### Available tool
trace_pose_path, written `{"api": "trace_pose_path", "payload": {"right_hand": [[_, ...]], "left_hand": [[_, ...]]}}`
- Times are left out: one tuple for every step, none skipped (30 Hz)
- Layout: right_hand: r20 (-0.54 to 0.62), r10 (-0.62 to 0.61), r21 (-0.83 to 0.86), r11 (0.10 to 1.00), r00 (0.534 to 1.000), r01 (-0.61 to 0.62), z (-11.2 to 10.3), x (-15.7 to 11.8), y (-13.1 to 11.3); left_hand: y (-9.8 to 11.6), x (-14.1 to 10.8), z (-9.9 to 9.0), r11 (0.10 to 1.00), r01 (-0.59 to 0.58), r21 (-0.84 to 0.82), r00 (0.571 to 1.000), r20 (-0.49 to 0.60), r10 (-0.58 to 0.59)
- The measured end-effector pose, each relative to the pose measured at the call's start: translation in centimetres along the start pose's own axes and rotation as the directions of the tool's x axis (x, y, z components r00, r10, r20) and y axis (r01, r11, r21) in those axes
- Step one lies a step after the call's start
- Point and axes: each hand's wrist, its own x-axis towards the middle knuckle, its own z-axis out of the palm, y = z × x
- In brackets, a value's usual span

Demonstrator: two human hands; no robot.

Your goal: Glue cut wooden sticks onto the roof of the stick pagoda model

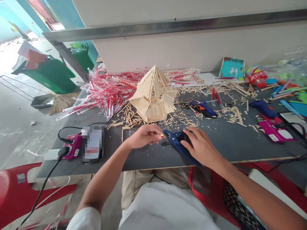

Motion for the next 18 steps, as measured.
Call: {"api": "trace_pose_path", "payload": {"right_hand": [[-0.046,0.022,0.038,0.999,0.999,-0.02,-0.5,0.7,0.9],[-0.116,0.054,0.066,0.997,0.992,-0.046,-1.0,1.6,2.0],[-0.172,0.083,0.086,0.994,0.982,-0.068,-1.5,2.5,3.4],[-0.22,0.123,0.086,0.991,0.968,-0.107,-1.8,3.4,4.8],[-0.249,0.182,0.059,0.983,0.951,-0.173,-1.9,4.4,6.4],[-0.269,0.244,0.027,0.969,0.932,-0.246,-1.8,5.3,7.9],[-0.273,0.3,-0.001,0.95,0.914,-0.312,-1.6,6.1,9.4],[-0.273,0.36,-0.023,0.925,0.892,-0.38,-1.1,6.8,10.7],[-0.238,0.421,-0.043,0.896,0.875,-0.442,-0.6,7.5,11.8],[-0.192,0.471,-0.058,0.87,0.861,-0.49,0.0,8.0,12.8],[-0.149,0.506,-0.074,0.851,0.85,-0.52,0.6,8.4,13.5],[-0.124,0.534,-0.093,0.833,0.836,-0.545,1.2,8.8,14.0],[-0.109,0.553,-0.112,0.819,0.826,-0.563,1.7,9.1,14.5],[-0.106,0.569,-0.127,0.806,0.816,-0.578,2.1,9.3,14.8],[-0.107,0.584,-0.135,0.793,0.805,-0.594,2.5,9.5,15.1],[-0.1,0.593,-0.137,0.787,0.799,-0.601,2.7,9.7,15.4],[-0.087,0.594,-0.134,0.788,0.8,-0.6,2.9,9.9,15.6],[-0.072,0.59,-0.13,0.794,0.804,-0.594,2.9,10.0,15.8]], "left_hand": [[0.2,-0.1,-0.1,1.0,0.004,-0.014,0.999,-0.037,-0.005],[0.5,-0.3,-0.2,1.0,0.008,-0.028,0.998,-0.07,-0.01],[0.8,-0.5,-0.2,0.999,0.002,-0.034,0.996,-0.094,-0.005],[1.2,-0.7,-0.3,0.999,-0.017,-0.029,0.993,-0.113,0.014],[1.7,-0.9,-0.3,0.999,-0.043,-0.012,0.991,-0.127,0.042],[2.1,-1.1,-0.4,0.997,-0.073,0.011,0.987,-0.142,0.074],[2.6,-1.2,-0.5,0.994,-0.099,0.041,0.981,-0.164,0.105],[3.0,-1.2,-0.7,0.99,-0.117,0.08,0.973,-0.192,0.131],[3.5,-1.3,-1.0,0.983,-0.132,0.126,0.961,-0.228,0.158],[4.0,-1.2,-1.4,0.974,-0.139,0.18,0.946,-0.265,0.184],[4.5,-1.2,-1.7,0.961,-0.142,0.238,0.931,-0.298,0.211],[5.1,-1.1,-2.2,0.945,-0.142,0.293,0.914,-0.328,0.239],[5.7,-1.0,-2.6,0.929,-0.15,0.339,0.896,-0.35,0.273],[6.5,-0.9,-3.1,0.911,-0.167,0.378,0.878,-0.363,0.312],[7.3,-0.8,-3.5,0.893,-0.185,0.411,0.864,-0.364,0.346],[8.2,-0.7,-3.9,0.872,-0.208,0.443,0.844,-0.369,0.389],[9.0,-0.6,-4.3,0.848,-0.223,0.481,0.826,-0.369,0.426],[9.9,-0.5,-4.6,0.816,-0.247,0.522,0.787,-0.383,0.483]]}}
